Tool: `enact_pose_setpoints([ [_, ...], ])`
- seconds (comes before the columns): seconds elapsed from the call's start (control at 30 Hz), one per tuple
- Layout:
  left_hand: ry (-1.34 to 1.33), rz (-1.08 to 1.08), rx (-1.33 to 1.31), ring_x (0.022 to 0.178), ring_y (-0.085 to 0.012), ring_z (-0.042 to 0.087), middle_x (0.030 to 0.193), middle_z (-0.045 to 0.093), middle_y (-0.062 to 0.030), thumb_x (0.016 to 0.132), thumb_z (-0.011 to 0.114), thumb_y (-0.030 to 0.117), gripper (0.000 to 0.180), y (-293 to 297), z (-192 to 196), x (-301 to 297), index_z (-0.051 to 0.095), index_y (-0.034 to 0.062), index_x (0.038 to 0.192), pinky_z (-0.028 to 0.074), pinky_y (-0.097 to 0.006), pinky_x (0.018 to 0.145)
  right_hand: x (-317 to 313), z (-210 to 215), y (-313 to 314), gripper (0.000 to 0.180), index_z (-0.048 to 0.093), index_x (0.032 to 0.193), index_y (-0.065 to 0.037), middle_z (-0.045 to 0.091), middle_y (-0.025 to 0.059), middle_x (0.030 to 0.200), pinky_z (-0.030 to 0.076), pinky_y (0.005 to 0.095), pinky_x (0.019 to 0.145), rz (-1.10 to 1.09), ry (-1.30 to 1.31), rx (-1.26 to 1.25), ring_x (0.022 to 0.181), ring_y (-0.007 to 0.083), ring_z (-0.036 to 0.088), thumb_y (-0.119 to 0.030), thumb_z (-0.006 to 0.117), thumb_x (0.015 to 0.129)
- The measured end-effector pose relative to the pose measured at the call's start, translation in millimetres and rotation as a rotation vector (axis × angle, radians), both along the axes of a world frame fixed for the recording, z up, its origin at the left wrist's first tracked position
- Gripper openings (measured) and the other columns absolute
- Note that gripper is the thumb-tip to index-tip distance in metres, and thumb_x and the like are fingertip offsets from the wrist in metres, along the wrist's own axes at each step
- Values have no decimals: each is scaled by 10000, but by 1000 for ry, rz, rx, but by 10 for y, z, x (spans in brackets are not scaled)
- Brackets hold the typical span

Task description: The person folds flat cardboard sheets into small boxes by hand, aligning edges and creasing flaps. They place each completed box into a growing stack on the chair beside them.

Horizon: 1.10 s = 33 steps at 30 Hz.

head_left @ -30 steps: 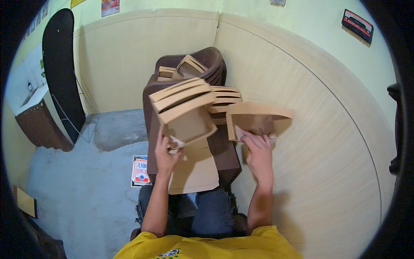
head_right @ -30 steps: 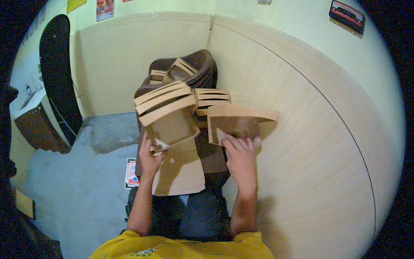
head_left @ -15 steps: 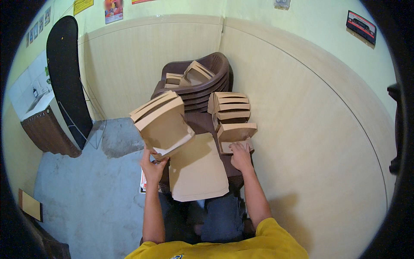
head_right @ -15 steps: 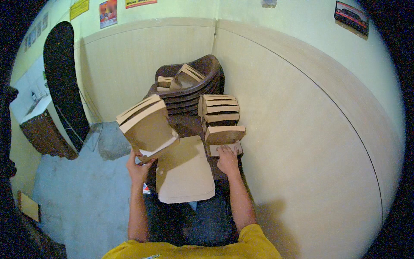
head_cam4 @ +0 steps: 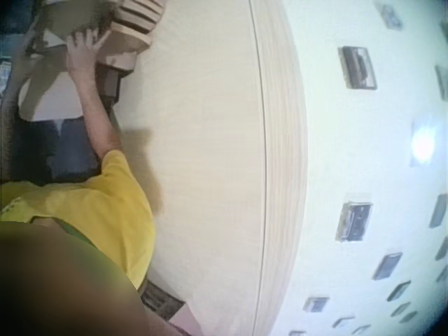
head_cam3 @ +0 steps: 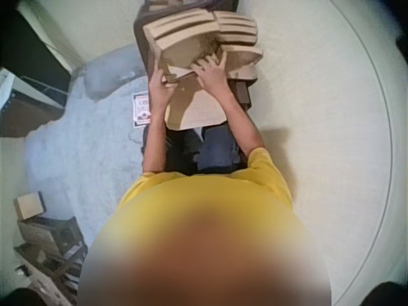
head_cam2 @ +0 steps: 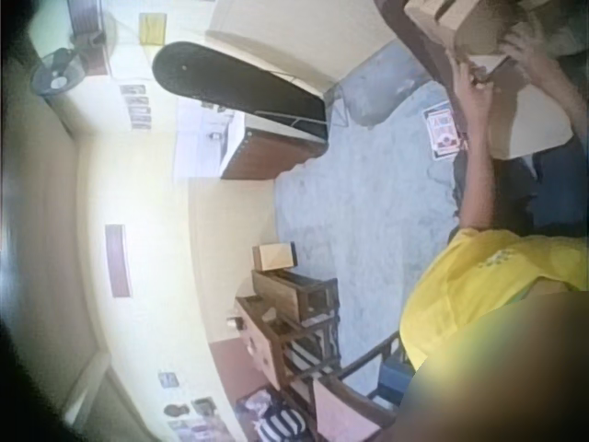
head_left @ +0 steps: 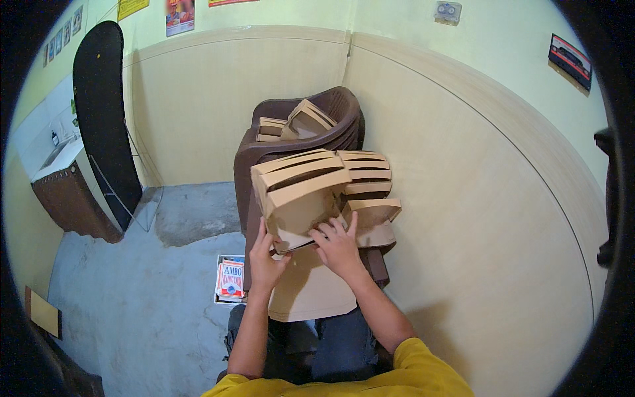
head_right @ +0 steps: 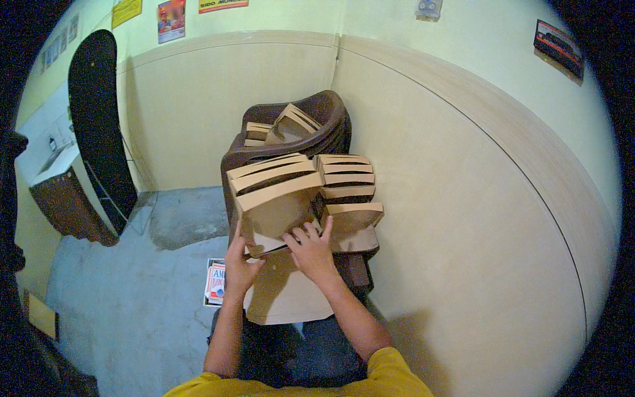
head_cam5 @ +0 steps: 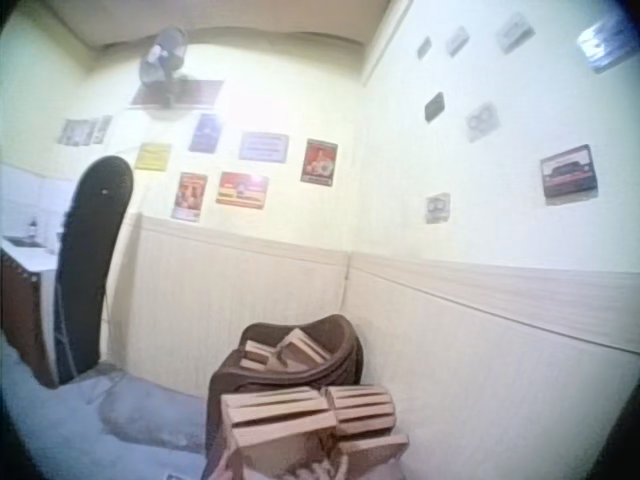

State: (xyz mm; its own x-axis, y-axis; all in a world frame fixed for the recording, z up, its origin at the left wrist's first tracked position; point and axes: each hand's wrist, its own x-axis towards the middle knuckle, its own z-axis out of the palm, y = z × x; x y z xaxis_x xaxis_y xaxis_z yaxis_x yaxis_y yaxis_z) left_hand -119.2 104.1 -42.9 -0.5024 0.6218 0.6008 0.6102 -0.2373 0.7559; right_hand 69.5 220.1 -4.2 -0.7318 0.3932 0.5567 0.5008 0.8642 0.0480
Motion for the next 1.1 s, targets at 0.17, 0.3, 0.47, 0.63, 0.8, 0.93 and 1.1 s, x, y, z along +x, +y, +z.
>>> enact_pose_setpoints([
  [0.17, -25, -174, -40, 1311, -439, 685, 1702, 389, -321, 665, 924, -26, 503, 206, 124, 288, 708, 50, 1113, 655, -427, 890, 499, -6, 96, 267, 731, 1116, -153, 710, 35, 1237, 350, 730, 1177, -65, 112, 1, 1266, 336, 620, -127, 791, 857],
  [0.3, 221, -130, 27, 1457, -489, 546, 1707, 379, -318, 645, 908, -17, 484, 264, 108, 755, 728, 88, 1082, 540, -488, 1112, 1071, 75, -44, 250, 730, 1060, -70, 705, 114, 1167, 519, 556, 1054, -54, 310, -115, 1197, 393, 626, -89, 811, 824],
  [0.47, 107, -75, 29, 1466, -493, 539, 1711, 381, -315, 642, 900, -19, 456, 258, 73, 1103, 718, 77, 1048, 546, -488, 1106, 1335, 88, -45, 323, 744, 1096, -46, 668, 165, 1109, 519, 543, 1042, -125, 220, -139, 1181, 440, 608, -144, 848, 807],
  [0.63, 99, -56, 68, 1476, -497, 530, 1728, 356, -310, 646, 893, -37, 439, 174, 59, 1013, 704, 60, 1030, 548, -486, 1104, 1089, -12, 77, 378, 761, 1154, -120, 675, 133, 1184, 493, 544, 1034, -37, 155, -93, 1204, 406, 607, -159, 817, 782],
  [0.8, 74, -98, 44, 1507, -508, 491, 1742, 325, -312, 682, 895, -24, 514, 187, 137, 722, 717, 64, 1155, 531, -488, 1134, 795, -45, 206, 333, 761, 1082, -138, 679, 96, 1152, 489, 506, 894, -28, 196, 117, 1075, 361, 615, -99, 727, 753],
  [0.93, 163, -122, 188, 1532, -502, 461, 1736, 328, -314, 750, 874, -29, 811, 328, 216, 623, 593, 130, 1494, 507, -495, 1168, 660, 46, 307, 184, 731, 962, -152, 628, 115, 1026, 480, 603, 974, -45, 291, 120, 1058, 385, 593, -175, 747, 780],
  [1.1, -12, -224, 233, 1578, -473, 402, 1739, 341, -282, 890, 825, 72, 930, 573, 12, 542, 367, 168, 1694, 445, -551, 1223, 596, 356, 573, 181, 721, 945, -143, 625, 119, 1026, 479, 568, 907, -128, 266, 213, 1060, 375, 590, -141, 735, 765],
])
